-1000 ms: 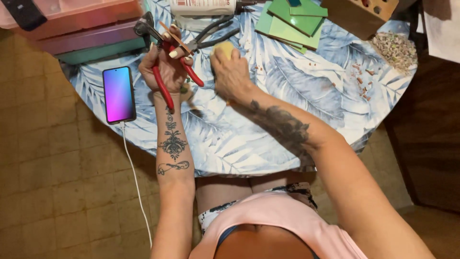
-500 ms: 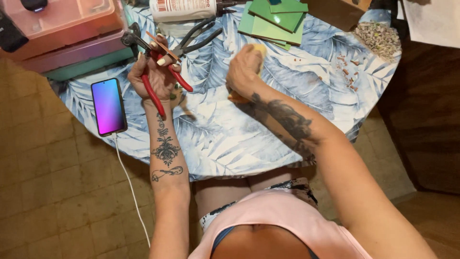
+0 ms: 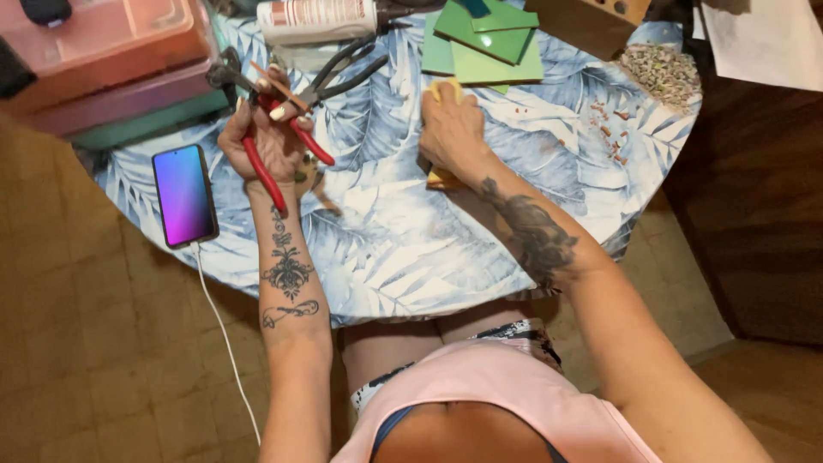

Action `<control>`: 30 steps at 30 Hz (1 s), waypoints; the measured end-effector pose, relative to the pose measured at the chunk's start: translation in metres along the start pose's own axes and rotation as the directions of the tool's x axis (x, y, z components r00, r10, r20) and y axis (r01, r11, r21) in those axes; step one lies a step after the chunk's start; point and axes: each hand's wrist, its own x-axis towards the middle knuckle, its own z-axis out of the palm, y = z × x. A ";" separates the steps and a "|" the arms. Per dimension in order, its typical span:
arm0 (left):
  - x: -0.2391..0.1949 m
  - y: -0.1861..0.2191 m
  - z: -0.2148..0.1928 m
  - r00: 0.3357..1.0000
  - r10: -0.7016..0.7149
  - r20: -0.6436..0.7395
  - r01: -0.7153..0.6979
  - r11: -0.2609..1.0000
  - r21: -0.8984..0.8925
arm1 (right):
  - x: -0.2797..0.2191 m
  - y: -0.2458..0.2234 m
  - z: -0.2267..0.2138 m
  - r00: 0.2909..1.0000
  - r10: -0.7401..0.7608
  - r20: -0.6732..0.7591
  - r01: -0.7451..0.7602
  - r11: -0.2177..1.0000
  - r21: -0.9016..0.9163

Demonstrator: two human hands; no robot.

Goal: Cutting small green tiles using tile nippers and cleaning the workspace with a sponge

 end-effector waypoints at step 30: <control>0.001 -0.003 0.000 0.999 -0.035 -0.040 0.033 0.999 -0.044 | 0.035 0.132 -0.010 0.697 -0.539 -0.473 0.304 0.819 -0.486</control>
